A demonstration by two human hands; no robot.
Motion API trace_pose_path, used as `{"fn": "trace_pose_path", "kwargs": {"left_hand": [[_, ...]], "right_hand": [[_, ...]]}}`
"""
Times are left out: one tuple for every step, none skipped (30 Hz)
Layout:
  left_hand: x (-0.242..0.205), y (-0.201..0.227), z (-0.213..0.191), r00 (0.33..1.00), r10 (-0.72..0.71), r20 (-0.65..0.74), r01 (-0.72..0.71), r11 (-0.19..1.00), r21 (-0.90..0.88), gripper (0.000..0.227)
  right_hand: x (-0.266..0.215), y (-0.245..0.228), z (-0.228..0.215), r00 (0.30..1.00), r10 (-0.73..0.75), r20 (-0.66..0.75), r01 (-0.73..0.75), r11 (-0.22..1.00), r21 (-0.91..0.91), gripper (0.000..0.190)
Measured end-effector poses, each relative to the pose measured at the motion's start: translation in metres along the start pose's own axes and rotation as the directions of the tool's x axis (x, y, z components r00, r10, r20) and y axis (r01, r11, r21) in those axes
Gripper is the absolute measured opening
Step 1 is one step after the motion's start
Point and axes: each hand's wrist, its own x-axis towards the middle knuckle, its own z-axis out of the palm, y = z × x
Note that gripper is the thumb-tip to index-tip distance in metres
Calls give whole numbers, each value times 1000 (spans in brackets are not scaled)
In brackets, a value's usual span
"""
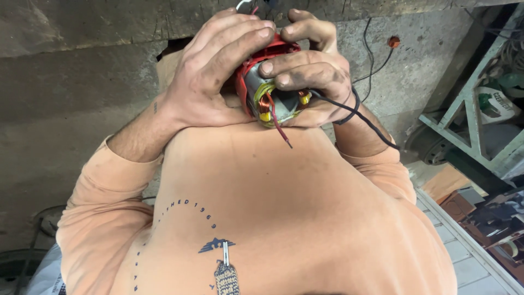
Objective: The person assembles a red Milwaukee power tool by inserting a cylindrical motor component into the red housing. They then use pliers to adjust internal wiring and secure the casing, repeatedly opening and closing the tool to check the fit.
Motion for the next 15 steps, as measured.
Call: {"fn": "trace_pose_path", "kwargs": {"left_hand": [[0,-1,0,1000,-1,-4,1,999,-46,93],[-1,-1,0,1000,-4,-6,4,996,-92,95],[-3,-1,0,1000,-4,-6,4,996,-91,95],[-4,-2,0,1000,-11,-7,10,996,-93,93],[-4,-3,1,1000,-17,-9,16,995,-95,92],[-5,-2,1,1000,-18,-7,17,995,-95,92],[-5,-2,1,1000,-26,-4,25,995,-102,95],[-5,-2,1,1000,-31,-1,31,994,-107,98],[-5,-2,0,1000,-30,0,30,994,-107,98],[-5,-2,1,999,-35,3,36,994,-102,96],[-6,-2,1,999,-41,6,41,994,-96,94],[-5,-2,0,999,-42,9,42,994,-96,94],[-4,-3,0,999,-33,3,33,994,-101,96],[-3,-3,0,1000,-23,-1,22,994,-107,99],[-2,-3,-1,1000,-22,2,22,994,-108,99]], "right_hand": [[-1,1,1,1000,-5,-5,5,1000,-10,59],[-2,1,2,1000,-8,-10,8,1000,-18,58],[-1,1,3,1000,-9,-11,9,1000,-17,58],[-2,0,4,1000,-5,-17,4,998,-66,57],[-2,-1,5,1000,-1,-22,-1,994,-114,56],[-1,-2,5,1000,0,-24,-2,994,-113,56],[1,-4,5,999,-11,-31,7,992,-128,58],[2,-5,5,999,-23,-37,17,989,-145,59],[4,-8,4,999,-24,-40,18,989,-146,59],[5,-10,3,999,-18,-28,13,987,-158,58],[6,-13,2,1000,-12,-17,9,985,-170,57],[8,-15,1,1000,-12,-19,9,986,-169,57],[11,-18,-1,1000,-21,-13,18,978,-209,57],[13,-20,-2,1000,-28,-7,26,968,-249,56],[13,-21,-4,1000,-27,-11,24,968,-250,56]]}}
